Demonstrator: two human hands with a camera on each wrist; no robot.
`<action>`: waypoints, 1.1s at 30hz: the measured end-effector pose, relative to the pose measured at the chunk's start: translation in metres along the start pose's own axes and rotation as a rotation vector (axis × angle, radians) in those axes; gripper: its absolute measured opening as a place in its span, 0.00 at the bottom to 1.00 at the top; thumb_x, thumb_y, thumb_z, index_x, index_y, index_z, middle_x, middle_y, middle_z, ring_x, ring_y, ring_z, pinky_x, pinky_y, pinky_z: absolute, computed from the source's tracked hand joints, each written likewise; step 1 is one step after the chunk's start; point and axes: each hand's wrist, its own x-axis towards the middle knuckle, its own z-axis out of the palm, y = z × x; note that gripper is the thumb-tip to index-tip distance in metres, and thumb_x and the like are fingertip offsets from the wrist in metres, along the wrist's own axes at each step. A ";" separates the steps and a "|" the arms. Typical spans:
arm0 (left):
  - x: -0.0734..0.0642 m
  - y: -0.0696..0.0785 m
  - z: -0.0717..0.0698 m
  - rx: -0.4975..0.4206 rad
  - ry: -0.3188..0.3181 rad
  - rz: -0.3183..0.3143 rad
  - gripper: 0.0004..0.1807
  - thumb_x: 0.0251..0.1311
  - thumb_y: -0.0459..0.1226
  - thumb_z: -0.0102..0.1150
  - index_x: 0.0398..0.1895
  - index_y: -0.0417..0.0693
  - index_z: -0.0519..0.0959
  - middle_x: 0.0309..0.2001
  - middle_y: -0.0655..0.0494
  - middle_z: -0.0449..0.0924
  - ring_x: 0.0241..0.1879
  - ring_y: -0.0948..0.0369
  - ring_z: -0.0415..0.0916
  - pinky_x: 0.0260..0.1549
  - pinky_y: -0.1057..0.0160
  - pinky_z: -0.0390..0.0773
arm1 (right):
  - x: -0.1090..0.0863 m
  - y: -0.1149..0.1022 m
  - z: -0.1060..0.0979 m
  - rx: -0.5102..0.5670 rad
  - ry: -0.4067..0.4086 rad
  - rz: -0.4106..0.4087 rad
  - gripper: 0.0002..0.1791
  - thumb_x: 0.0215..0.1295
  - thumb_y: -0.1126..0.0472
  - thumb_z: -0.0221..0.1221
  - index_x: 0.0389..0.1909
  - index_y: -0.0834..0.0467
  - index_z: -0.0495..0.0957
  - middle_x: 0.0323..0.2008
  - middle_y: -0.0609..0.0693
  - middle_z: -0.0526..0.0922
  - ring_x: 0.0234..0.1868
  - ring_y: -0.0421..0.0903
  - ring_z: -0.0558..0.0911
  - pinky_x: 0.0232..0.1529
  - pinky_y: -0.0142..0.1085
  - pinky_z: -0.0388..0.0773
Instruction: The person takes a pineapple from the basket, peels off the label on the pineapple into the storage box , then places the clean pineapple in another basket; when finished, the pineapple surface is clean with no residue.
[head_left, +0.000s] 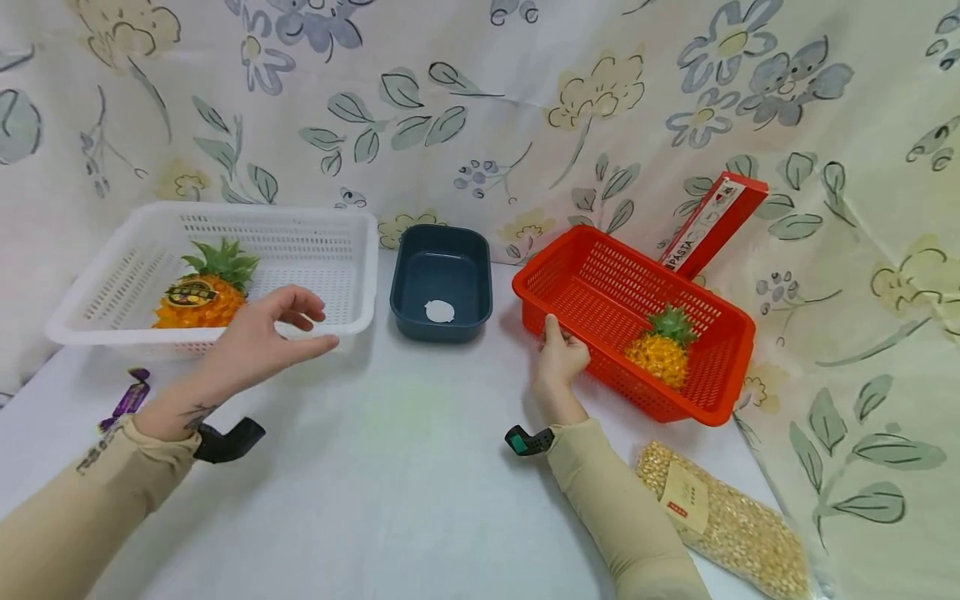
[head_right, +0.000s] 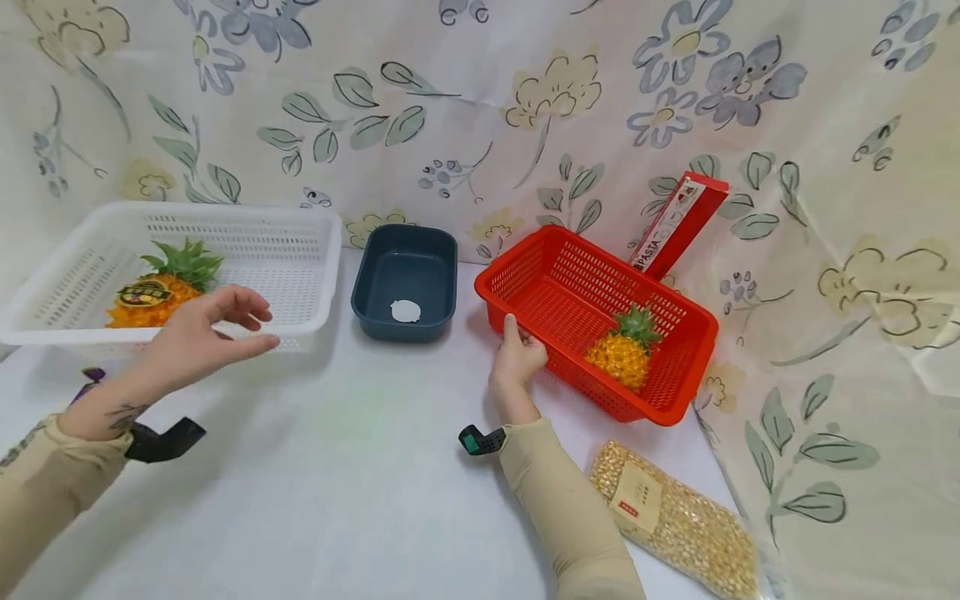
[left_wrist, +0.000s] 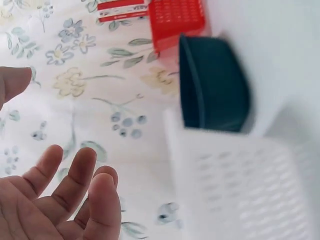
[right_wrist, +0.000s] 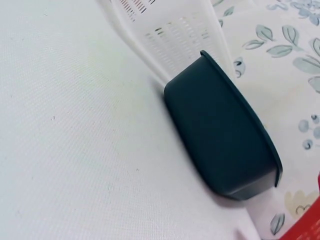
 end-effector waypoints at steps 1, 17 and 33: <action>0.004 0.006 -0.007 0.021 0.008 0.014 0.23 0.51 0.50 0.65 0.45 0.47 0.72 0.44 0.52 0.75 0.44 0.57 0.71 0.36 0.60 0.71 | 0.001 0.000 0.000 0.004 0.004 0.001 0.12 0.55 0.58 0.65 0.17 0.55 0.75 0.19 0.50 0.74 0.22 0.46 0.71 0.28 0.38 0.75; 0.072 0.031 -0.076 0.171 0.085 0.070 0.34 0.52 0.53 0.62 0.58 0.45 0.66 0.53 0.40 0.71 0.51 0.45 0.66 0.45 0.44 0.66 | 0.001 -0.001 0.000 -0.013 0.002 0.001 0.13 0.56 0.56 0.64 0.17 0.54 0.74 0.17 0.45 0.73 0.28 0.56 0.71 0.30 0.39 0.74; 0.128 -0.044 -0.122 0.712 -0.323 -0.102 0.50 0.47 0.67 0.56 0.62 0.39 0.62 0.56 0.27 0.66 0.46 0.39 0.70 0.38 0.40 0.72 | -0.004 -0.002 0.002 0.011 0.013 -0.005 0.11 0.56 0.60 0.64 0.19 0.58 0.75 0.14 0.44 0.73 0.22 0.47 0.70 0.24 0.34 0.73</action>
